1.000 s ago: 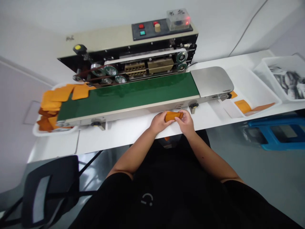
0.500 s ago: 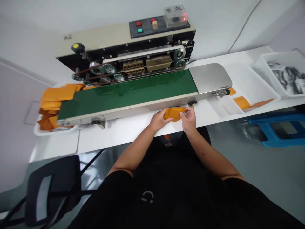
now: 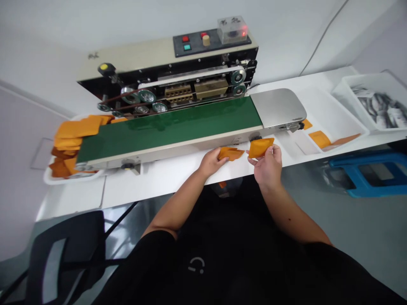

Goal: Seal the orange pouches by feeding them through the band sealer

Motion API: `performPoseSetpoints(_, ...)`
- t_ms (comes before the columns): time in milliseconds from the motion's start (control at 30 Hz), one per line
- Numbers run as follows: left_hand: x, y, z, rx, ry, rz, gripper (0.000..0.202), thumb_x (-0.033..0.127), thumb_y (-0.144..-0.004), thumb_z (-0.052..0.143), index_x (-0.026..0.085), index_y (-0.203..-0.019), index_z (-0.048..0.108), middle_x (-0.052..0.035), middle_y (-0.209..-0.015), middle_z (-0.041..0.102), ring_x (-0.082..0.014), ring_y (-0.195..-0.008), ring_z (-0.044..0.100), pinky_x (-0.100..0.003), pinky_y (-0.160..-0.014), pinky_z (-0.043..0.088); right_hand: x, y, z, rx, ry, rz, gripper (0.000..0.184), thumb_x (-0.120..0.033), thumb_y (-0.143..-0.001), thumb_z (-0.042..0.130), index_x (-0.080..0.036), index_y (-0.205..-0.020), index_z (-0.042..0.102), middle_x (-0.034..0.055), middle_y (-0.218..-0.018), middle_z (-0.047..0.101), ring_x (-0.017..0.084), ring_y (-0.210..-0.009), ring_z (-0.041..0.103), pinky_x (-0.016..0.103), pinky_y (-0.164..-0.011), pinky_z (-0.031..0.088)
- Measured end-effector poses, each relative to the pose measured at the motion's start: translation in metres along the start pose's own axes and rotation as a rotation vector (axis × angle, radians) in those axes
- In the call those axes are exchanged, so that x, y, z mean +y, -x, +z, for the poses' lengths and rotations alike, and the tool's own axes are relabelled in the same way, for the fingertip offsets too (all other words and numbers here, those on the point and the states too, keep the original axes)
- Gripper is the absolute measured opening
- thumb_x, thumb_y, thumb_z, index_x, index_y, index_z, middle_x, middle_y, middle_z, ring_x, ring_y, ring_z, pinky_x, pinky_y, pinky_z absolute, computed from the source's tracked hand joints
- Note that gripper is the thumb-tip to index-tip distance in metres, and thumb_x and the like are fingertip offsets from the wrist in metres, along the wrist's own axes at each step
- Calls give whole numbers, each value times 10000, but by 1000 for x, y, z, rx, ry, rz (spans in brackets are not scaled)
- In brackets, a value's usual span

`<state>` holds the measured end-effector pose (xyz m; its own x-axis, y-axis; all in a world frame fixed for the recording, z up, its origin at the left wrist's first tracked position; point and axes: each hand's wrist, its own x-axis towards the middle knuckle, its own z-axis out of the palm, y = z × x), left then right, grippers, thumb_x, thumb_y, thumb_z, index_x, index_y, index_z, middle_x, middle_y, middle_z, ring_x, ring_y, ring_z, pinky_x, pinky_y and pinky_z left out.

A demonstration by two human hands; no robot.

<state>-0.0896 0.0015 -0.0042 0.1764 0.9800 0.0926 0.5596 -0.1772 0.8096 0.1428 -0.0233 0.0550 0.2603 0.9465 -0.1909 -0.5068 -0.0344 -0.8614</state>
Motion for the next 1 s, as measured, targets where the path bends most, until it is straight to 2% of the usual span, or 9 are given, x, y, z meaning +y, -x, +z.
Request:
performPoseSetpoints(200,-3,-1,1,-1,-27,48,234,379,-978,807,214,-1125,731,-57,-1012,801,-234,-906,726,-332,-807,546,-19,15,10,-168,-43,330,494,-602,-938,854,-316,-1135,502,-24,-1036,792,188,-755,813,224,-499,585)
performPoseSetpoints(300,-5,0,2,-3,-22,60,197,365,-988,794,206,-1075,715,-31,-925,760,-192,-814,675,-299,-741,499,-19,23,16,-267,-47,437,542,-456,-847,952,-312,-1153,528,-34,-985,784,172,-722,794,208,-498,582)
performPoseSetpoints(367,-5,0,2,5,-17,65,161,327,-982,788,203,-1045,707,-18,-892,734,-172,-774,642,-286,-711,469,-20,27,22,-310,-34,458,621,-304,-740,1008,-310,-1159,549,-42,-1000,781,151,-727,775,202,-529,598)
performPoseSetpoints(433,-5,1,2,3,-16,71,136,301,-974,783,202,-1028,706,-15,-888,724,-169,-768,633,-282,-702,457,-21,30,26,-319,-17,435,637,-215,-673,1021,-294,-1129,584,-44,-1006,773,126,-729,743,184,-535,583)
performPoseSetpoints(567,-4,2,2,-8,-20,67,138,321,-979,772,212,-1048,722,-15,-895,734,-181,-780,645,-284,-705,473,-34,27,32,-369,0,323,527,-248,-654,1044,-252,-1036,681,-10,-995,770,116,-763,702,183,-545,552)
performPoseSetpoints(667,-4,1,2,-1,-54,69,188,368,-980,785,213,-1069,727,-24,-899,745,-196,-795,661,-296,-721,487,-55,8,35,-417,47,174,481,-406,-721,1048,-251,-1021,706,-2,-918,757,118,-703,679,209,-532,542)
performPoseSetpoints(767,-5,0,2,-5,-70,69,225,409,-983,796,213,-1061,718,-44,-945,767,-224,-859,700,-313,-761,506,-81,-30,45,-431,149,38,466,-546,-833,977,-266,-1033,664,-37,-737,666,100,-525,564,201,-422,425)
performPoseSetpoints(867,-6,-1,3,-4,-72,57,219,413,-989,789,221,-1045,699,-43,-968,771,-233,-878,710,-318,-766,503,-105,-77,60,-400,263,7,415,-498,-907,915,-266,-994,583,-71,-650,575,76,-426,434,184,-370,307)
performPoseSetpoints(1000,-7,-1,4,1,-94,47,219,412,-984,787,229,-984,667,-29,-919,746,-225,-830,688,-315,-735,489,-124,-125,82,-234,421,29,195,-318,-1026,730,-267,-1015,542,-53,-668,611,101,-453,496,190,-416,390)
